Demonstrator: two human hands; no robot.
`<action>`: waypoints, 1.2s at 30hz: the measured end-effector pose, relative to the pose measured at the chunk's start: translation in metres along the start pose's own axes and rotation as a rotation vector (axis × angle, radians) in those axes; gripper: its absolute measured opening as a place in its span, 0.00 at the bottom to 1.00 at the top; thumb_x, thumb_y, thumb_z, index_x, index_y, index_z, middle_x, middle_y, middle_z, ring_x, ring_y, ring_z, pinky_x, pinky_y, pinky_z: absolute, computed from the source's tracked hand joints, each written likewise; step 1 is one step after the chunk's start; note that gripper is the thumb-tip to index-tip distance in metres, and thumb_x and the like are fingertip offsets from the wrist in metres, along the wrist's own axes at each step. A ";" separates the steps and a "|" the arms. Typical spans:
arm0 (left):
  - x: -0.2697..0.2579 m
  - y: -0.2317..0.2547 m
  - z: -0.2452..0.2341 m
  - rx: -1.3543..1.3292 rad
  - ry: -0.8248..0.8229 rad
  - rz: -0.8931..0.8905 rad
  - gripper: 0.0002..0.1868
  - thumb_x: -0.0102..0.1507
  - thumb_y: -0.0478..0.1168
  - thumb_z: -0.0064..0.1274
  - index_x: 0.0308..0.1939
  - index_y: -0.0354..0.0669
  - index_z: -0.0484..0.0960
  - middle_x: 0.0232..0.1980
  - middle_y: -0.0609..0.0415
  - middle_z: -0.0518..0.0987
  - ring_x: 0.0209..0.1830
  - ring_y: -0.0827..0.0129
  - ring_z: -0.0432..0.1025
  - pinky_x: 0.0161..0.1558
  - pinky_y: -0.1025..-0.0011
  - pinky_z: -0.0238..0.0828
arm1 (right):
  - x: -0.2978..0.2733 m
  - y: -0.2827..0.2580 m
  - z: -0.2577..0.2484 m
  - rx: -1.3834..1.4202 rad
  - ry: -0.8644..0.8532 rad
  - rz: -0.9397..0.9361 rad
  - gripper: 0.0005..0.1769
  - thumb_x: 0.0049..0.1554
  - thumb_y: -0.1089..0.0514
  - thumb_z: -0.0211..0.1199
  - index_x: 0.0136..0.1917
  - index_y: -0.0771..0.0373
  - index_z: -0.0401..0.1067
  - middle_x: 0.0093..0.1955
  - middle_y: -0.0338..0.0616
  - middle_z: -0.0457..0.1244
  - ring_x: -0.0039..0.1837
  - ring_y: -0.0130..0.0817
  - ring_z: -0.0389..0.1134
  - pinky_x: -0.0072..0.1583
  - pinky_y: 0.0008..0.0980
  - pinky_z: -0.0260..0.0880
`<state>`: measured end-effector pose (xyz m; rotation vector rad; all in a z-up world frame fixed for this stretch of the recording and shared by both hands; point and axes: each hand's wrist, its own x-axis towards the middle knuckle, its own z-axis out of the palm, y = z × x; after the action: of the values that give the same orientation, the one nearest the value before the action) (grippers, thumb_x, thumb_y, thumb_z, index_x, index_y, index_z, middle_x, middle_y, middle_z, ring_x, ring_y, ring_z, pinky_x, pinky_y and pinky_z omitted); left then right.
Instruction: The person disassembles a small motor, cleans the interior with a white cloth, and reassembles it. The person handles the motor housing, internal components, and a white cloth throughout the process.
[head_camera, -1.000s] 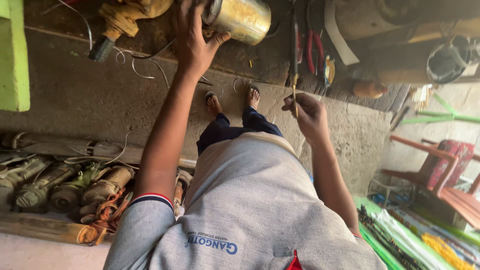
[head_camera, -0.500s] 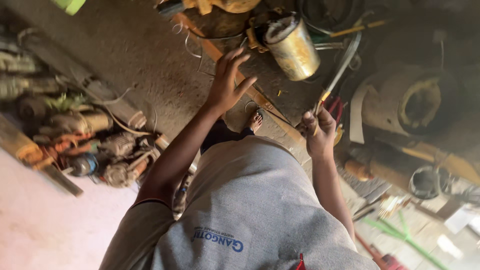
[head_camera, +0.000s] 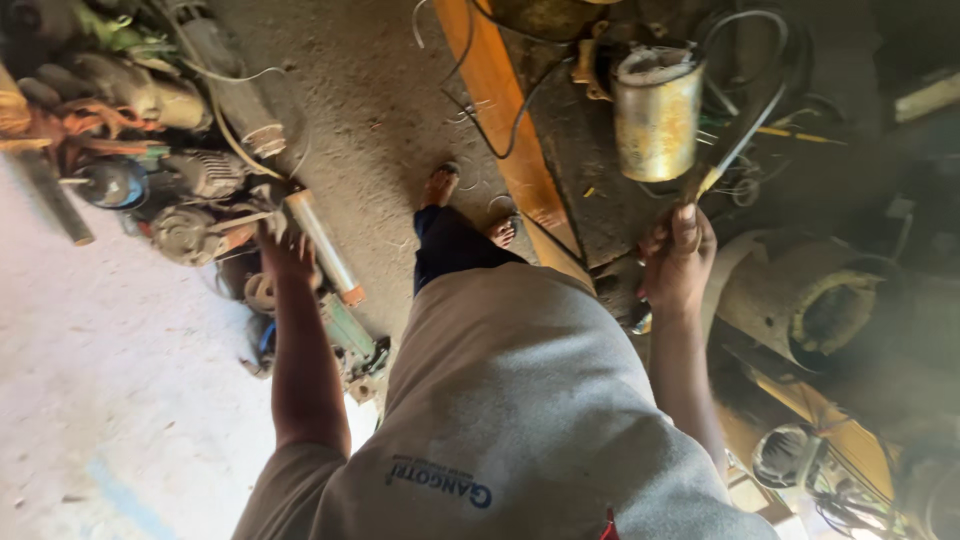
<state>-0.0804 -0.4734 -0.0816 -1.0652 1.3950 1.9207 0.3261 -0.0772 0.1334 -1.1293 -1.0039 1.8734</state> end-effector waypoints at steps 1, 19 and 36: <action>-0.012 -0.003 -0.012 -0.010 0.047 -0.007 0.43 0.69 0.70 0.40 0.80 0.50 0.60 0.81 0.53 0.62 0.78 0.54 0.65 0.71 0.57 0.67 | 0.003 -0.002 0.000 0.038 0.010 0.004 0.18 0.65 0.44 0.67 0.45 0.58 0.67 0.36 0.36 0.59 0.37 0.25 0.58 0.41 0.26 0.59; -0.103 -0.035 -0.140 -0.268 0.397 -0.021 0.49 0.64 0.78 0.38 0.78 0.50 0.59 0.75 0.53 0.67 0.70 0.55 0.66 0.66 0.54 0.65 | 0.001 -0.002 -0.005 0.067 -0.043 0.074 0.17 0.68 0.45 0.65 0.47 0.58 0.66 0.36 0.33 0.58 0.38 0.24 0.58 0.42 0.27 0.58; -0.107 -0.044 0.239 0.324 -0.976 0.166 0.39 0.72 0.65 0.38 0.76 0.40 0.63 0.75 0.41 0.70 0.70 0.54 0.68 0.69 0.56 0.66 | -0.024 0.009 -0.025 -0.099 0.180 -0.001 0.11 0.65 0.51 0.61 0.48 0.60 0.71 0.37 0.35 0.62 0.37 0.24 0.63 0.39 0.25 0.63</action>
<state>-0.0562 -0.2299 0.0221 0.1748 1.1366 1.8132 0.3561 -0.0952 0.1258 -1.3295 -1.0034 1.7022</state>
